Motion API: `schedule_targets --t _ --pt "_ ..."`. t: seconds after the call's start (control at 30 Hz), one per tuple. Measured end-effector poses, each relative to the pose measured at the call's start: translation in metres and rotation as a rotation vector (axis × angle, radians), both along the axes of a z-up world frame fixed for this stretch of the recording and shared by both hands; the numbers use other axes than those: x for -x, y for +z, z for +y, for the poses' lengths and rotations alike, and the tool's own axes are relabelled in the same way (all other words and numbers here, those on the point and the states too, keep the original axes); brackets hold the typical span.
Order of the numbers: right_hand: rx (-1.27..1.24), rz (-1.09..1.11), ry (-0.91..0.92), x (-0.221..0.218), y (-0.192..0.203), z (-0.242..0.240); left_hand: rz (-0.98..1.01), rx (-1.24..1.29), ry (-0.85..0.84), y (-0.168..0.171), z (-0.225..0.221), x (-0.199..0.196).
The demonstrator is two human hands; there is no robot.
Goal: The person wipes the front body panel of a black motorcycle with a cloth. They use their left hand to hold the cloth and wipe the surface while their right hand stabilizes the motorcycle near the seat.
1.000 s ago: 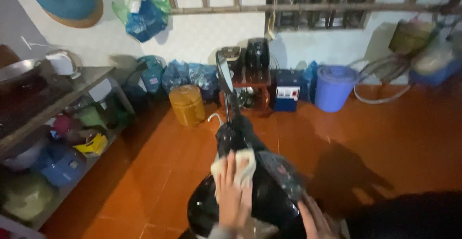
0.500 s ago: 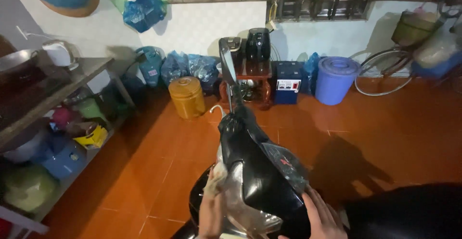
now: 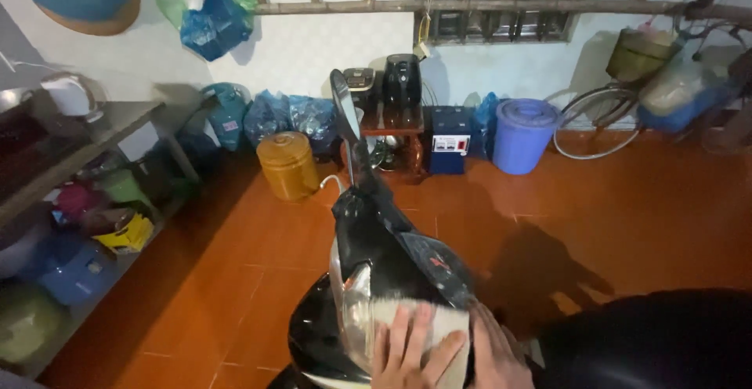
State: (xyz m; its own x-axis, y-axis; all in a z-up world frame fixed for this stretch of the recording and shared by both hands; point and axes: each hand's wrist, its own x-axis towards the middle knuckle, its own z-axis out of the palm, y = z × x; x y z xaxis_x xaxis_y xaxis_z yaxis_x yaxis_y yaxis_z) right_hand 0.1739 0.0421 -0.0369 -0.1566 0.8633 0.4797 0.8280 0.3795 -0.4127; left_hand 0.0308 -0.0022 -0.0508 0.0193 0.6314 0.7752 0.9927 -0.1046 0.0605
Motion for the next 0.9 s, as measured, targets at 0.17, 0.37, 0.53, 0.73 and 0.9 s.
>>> schedule_targets --t 0.17,0.37,0.53,0.73,0.9 --pt "0.261 -0.093 0.015 -0.01 -0.011 0.008 -0.108 0.094 -0.274 0.068 0.01 -0.011" --pt "0.551 0.045 0.085 -0.015 0.026 0.008 0.185 0.118 -0.224 0.028 -0.016 0.027" --pt "0.481 0.49 0.194 -0.039 0.004 0.021 0.136 0.093 -0.028 -0.017 -0.012 0.019" --pt "0.474 0.991 -0.144 -0.042 0.103 0.006 -0.044 0.152 -0.436 0.036 -0.004 -0.064" --pt "0.473 1.086 -0.135 -0.066 0.079 0.02 0.207 -0.098 -0.265 0.016 -0.028 -0.039"
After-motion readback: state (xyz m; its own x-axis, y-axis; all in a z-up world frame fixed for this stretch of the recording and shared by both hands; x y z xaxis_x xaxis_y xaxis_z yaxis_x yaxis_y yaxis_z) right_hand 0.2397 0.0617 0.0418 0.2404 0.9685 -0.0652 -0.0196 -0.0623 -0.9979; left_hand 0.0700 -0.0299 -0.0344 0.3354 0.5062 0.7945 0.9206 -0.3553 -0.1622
